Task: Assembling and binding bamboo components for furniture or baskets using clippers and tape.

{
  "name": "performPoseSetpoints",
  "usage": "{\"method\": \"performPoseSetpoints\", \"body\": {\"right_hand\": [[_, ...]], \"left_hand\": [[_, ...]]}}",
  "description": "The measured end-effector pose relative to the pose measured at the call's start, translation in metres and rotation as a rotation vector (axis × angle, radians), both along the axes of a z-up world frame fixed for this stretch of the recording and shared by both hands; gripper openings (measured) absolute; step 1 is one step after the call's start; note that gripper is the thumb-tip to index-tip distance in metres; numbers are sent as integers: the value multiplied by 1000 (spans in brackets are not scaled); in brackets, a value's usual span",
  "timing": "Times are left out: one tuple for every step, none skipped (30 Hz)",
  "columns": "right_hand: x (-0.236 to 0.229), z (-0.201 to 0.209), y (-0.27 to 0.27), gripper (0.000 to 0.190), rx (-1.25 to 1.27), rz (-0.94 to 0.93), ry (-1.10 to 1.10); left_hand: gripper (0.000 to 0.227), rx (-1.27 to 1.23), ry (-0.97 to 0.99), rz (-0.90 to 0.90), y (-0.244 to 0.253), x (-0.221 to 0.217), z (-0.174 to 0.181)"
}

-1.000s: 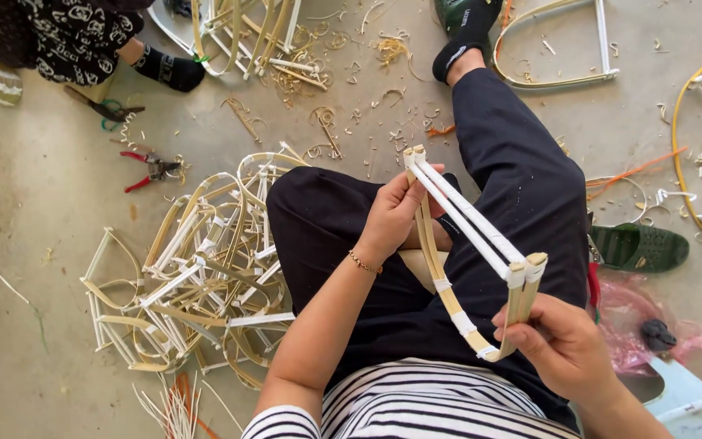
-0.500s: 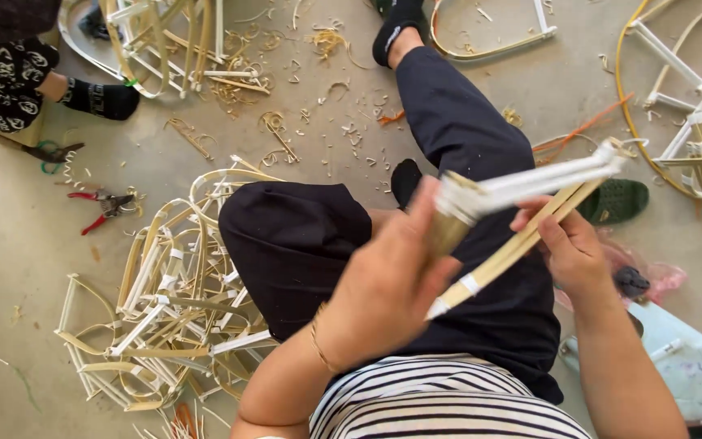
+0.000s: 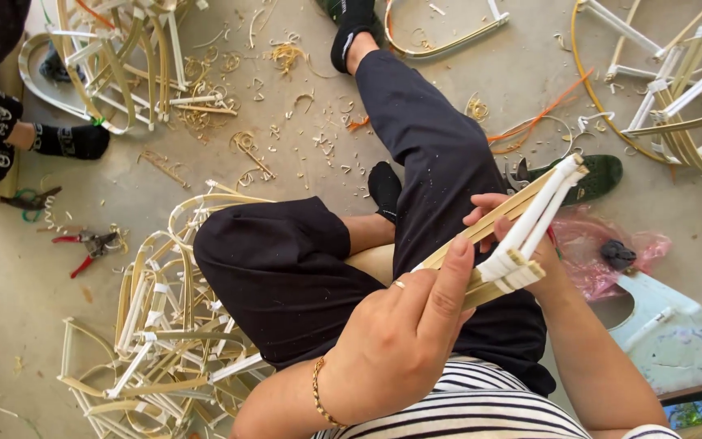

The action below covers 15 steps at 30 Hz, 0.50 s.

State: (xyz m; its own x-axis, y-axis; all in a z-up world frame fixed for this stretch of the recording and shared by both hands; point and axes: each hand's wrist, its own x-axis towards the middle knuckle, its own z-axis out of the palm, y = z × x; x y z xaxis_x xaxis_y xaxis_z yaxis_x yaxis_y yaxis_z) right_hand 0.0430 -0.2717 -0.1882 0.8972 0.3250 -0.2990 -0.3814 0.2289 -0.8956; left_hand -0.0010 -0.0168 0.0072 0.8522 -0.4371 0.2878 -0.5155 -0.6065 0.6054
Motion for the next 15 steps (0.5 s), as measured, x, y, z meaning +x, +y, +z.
{"method": "performPoseSetpoints", "body": {"right_hand": [[0,-5,0,56,3,3,-3],[0,-6,2,56,5,-9,-8],[0,-6,5,53,-145,6,-29],[-1,-6,7,51,-295,21,-48],[-2,-4,10,51,-294,7,-52],[-3,-2,12,47,-362,13,-69],[-5,0,15,43,-430,22,-84],[-6,-1,16,43,-430,10,-85],[-8,-1,17,38,-383,-23,-21],[-10,-2,18,34,-335,-56,42],[-10,0,21,34,-333,-68,41],[-9,1,22,31,-308,-34,51],[-13,3,27,29,-278,-9,68],[-13,6,34,29,-271,-30,75],[-16,10,42,26,-251,40,-151]], "left_hand": [[73,42,6,-9,0,0,0],[73,43,0,-20,-1,-1,-1],[72,51,5,-40,-1,-2,-1],[71,59,10,-59,-1,-3,-1],[71,60,4,-72,-2,-5,-3],[70,41,27,-78,-3,-6,-4],[69,23,52,-82,-4,-8,-5],[69,23,49,-93,-1,-5,-2],[71,-13,146,-125,1,-3,1],[72,-49,245,-156,3,0,4],[72,-46,243,-168,10,15,-1],[56,-256,238,-203,16,30,-5],[43,-462,242,-246,22,45,-9],[43,-454,251,-266,17,54,-26],[47,-376,359,-171,12,62,-44]]}}
